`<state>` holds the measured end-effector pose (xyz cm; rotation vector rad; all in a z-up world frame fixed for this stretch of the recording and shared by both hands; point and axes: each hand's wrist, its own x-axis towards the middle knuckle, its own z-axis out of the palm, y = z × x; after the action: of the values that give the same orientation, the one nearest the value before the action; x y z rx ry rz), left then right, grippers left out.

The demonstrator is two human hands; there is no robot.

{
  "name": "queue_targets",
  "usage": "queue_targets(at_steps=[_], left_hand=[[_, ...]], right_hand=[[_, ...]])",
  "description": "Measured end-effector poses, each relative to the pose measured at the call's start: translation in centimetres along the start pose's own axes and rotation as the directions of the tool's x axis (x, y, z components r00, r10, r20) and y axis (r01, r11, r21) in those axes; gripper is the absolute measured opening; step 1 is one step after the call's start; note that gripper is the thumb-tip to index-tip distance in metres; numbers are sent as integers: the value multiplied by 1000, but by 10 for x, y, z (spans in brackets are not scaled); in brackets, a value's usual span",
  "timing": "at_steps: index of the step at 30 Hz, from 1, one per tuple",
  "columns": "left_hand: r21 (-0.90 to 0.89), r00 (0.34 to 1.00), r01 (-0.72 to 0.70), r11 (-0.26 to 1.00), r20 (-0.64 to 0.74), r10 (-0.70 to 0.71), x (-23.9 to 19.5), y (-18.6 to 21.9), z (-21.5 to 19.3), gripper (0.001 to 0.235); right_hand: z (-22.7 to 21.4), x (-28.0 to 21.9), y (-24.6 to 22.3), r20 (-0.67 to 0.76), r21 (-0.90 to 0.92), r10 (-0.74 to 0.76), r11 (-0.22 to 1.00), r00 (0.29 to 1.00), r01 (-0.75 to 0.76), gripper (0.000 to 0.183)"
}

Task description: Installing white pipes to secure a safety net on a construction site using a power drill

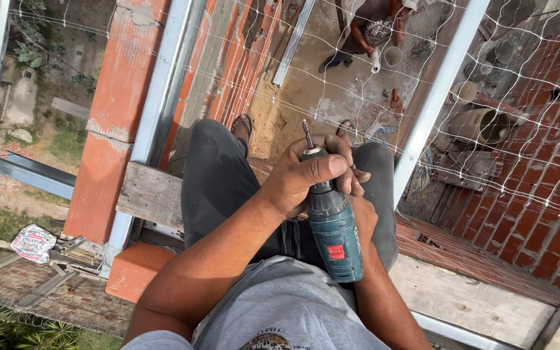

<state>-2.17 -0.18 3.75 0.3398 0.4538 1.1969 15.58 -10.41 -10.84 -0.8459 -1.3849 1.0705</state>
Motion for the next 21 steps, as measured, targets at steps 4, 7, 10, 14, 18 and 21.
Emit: queue_targets(at_steps=[4,7,10,14,18,21], left_hand=[[47,991,-53,997,128,47,-6,1,1,16],[83,984,-46,996,176,30,-7,11,9,18],[69,981,-28,997,191,15,-11,15,13,21],[36,976,-25,999,219,16,-12,21,20,23],[35,990,-44,998,133,39,-19,14,20,29],[-43,945,123,991,309,-104,-10,16,7,49]], right_hand=[[-5,-14,-1,-31,-130,-20,991,999,15,21],[-9,-20,0,-49,-227,-45,973,998,33,19],[-14,-32,-1,-57,-317,-59,948,997,38,20],[-20,-42,0,-63,-432,-92,900,994,56,23],[-25,-47,-2,-70,-517,-118,853,991,65,27],[-24,-32,-13,-28,-520,-75,853,997,49,31]])
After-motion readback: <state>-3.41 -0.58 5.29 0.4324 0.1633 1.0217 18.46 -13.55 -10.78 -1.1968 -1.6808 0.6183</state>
